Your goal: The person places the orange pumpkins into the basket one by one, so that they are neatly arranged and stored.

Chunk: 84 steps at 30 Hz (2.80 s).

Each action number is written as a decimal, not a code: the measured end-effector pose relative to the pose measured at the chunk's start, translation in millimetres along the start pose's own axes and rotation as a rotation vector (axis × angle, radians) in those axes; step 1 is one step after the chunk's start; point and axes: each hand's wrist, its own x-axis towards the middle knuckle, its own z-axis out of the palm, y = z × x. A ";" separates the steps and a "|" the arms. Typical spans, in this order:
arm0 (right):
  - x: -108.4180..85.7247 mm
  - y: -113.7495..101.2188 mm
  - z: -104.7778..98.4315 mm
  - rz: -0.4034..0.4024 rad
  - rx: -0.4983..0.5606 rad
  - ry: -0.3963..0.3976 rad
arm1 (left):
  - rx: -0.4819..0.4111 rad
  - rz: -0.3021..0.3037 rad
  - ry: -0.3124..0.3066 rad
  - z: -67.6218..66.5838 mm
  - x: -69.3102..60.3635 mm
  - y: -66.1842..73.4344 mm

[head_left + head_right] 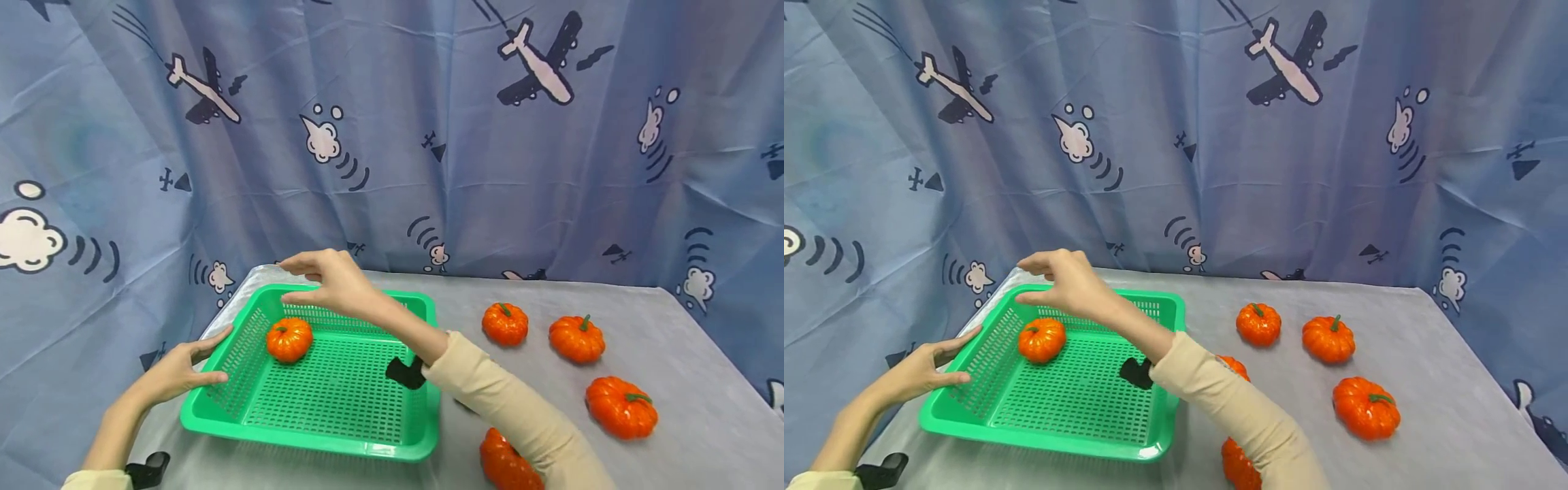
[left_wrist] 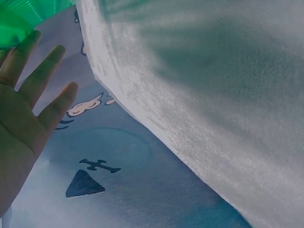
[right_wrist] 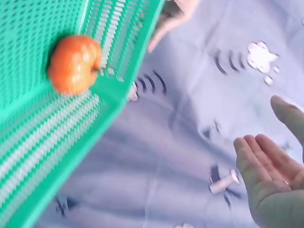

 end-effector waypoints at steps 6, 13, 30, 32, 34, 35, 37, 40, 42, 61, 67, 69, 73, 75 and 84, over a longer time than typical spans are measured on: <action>-56.2 16.9 -42.5 -0.024 0.248 0.048 | 0.013 -0.001 0.001 1.7 -1.2 0.3; -126.3 50.7 -78.2 0.052 0.326 0.081 | 0.016 -0.002 0.007 -0.5 -1.1 2.2; -290.6 135.6 -104.4 0.149 0.543 0.001 | 0.064 0.042 0.035 5.0 -5.2 -6.6; -302.9 141.5 -102.3 0.131 0.626 -0.045 | 0.060 0.044 0.040 4.9 -5.1 -7.5; -313.0 146.3 -98.9 0.117 0.684 -0.074 | 0.048 0.044 0.040 4.5 -4.8 -8.0; -317.4 148.4 -97.1 0.120 0.710 -0.084 | 0.042 0.044 0.038 4.1 -4.5 -8.2; -324.3 152.3 -93.9 0.121 0.730 -0.104 | 0.042 0.048 0.040 3.8 -4.2 -8.0; -332.4 157.9 -90.8 0.156 0.737 -0.126 | 0.044 0.052 0.040 3.2 -4.3 -7.9; -336.5 161.7 -89.4 0.176 0.728 -0.143 | 0.051 0.054 0.045 3.2 -4.3 -7.9; -333.7 183.7 -51.3 0.213 0.629 -0.277 | 0.035 0.072 0.048 6.8 -3.1 -11.5; -325.1 180.2 -42.6 0.093 0.598 -0.300 | 0.020 0.071 0.057 7.9 -3.7 -12.1; -323.8 178.2 -39.9 0.097 0.596 -0.298 | 0.012 0.077 0.053 7.4 -2.9 -12.4; -322.0 174.4 -33.8 0.173 0.626 -0.301 | 0.019 0.085 0.063 6.3 -1.7 -13.2; -321.7 172.6 -31.4 0.232 0.650 -0.301 | 0.023 0.091 0.064 6.1 -1.2 -13.8; -320.3 169.7 -26.5 0.335 0.635 -0.284 | 0.024 0.050 0.047 7.5 -1.3 -9.2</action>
